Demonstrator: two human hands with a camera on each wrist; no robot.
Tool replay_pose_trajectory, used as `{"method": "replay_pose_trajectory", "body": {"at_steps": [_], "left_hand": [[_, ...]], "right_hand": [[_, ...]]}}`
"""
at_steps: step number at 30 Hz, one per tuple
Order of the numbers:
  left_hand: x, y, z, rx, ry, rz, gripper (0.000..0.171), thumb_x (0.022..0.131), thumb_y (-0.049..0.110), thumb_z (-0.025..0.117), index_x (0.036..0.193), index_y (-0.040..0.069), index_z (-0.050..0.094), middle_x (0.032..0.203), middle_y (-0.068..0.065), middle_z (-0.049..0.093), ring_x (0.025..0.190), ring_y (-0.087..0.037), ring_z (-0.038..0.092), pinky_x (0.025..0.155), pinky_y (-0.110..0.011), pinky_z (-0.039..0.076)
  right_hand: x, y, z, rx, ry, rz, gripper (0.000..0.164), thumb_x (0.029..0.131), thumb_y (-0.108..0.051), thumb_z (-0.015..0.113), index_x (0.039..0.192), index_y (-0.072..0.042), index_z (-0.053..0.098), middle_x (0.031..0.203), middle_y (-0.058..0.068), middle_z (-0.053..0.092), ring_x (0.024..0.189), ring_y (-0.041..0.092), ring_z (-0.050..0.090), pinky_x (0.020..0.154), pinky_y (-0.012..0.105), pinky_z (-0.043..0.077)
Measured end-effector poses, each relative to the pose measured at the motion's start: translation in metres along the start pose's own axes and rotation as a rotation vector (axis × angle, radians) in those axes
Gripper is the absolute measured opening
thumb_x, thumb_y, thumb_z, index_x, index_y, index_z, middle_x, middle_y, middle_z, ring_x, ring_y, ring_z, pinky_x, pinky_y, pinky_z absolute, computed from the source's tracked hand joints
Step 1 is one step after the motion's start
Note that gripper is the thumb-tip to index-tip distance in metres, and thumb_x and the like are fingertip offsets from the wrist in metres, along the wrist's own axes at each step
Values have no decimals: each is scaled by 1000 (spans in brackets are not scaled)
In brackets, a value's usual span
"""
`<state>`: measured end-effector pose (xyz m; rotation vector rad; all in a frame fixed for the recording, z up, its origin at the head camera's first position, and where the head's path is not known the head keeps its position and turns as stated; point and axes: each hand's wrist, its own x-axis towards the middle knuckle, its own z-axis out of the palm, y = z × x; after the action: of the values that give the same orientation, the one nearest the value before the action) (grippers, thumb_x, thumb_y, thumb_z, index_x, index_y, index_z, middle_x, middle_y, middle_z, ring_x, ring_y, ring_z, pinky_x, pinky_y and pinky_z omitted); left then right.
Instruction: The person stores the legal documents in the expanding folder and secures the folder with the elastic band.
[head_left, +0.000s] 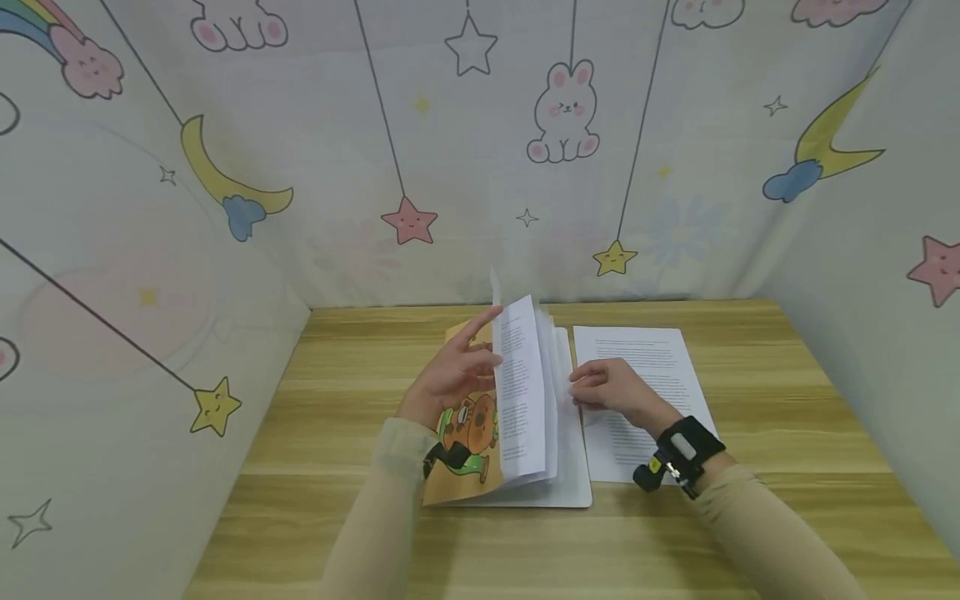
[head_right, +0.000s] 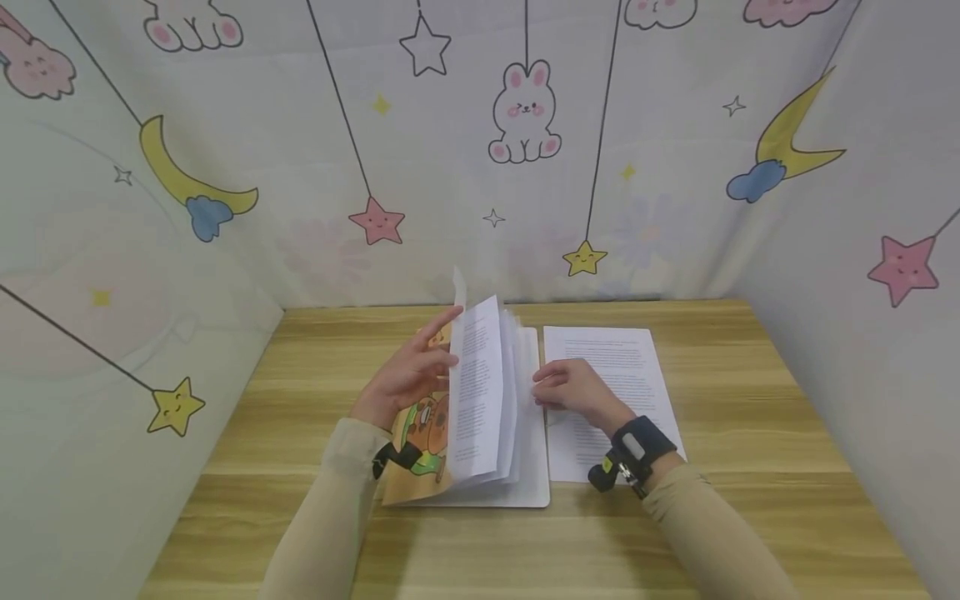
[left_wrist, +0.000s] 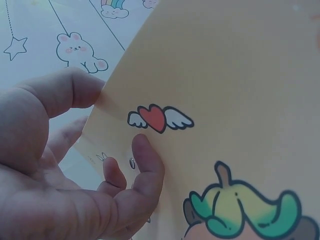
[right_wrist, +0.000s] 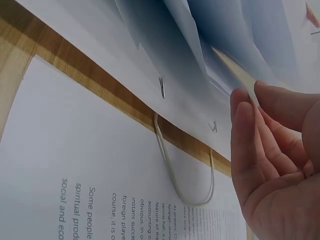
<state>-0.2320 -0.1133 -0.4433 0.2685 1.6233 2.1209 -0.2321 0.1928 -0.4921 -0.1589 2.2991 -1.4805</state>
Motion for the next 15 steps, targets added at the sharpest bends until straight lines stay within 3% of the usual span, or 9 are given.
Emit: {"method": "replay_pose_trajectory", "body": {"at_steps": [3,15], "left_hand": [[1,-1,0,-3,-1,2,77,101,-6,54,157,45,44,149,-37,39,103,-36,57,83,-40,54],[2,-1,-1,8,5,3,78,100,-7,55,157,45,43,147,-35,41,108,-38,56,80,-40,53]], "right_hand": [[-2,3,-6,-38,18,4,31,97,-14,75,124,1,69,104,12,77,95,22,73,83,35,61],[-19,22,-35,-135,130,41,43,98,-24,75,131,1,66,115,16,73,99,26,67,82,38,57]]}}
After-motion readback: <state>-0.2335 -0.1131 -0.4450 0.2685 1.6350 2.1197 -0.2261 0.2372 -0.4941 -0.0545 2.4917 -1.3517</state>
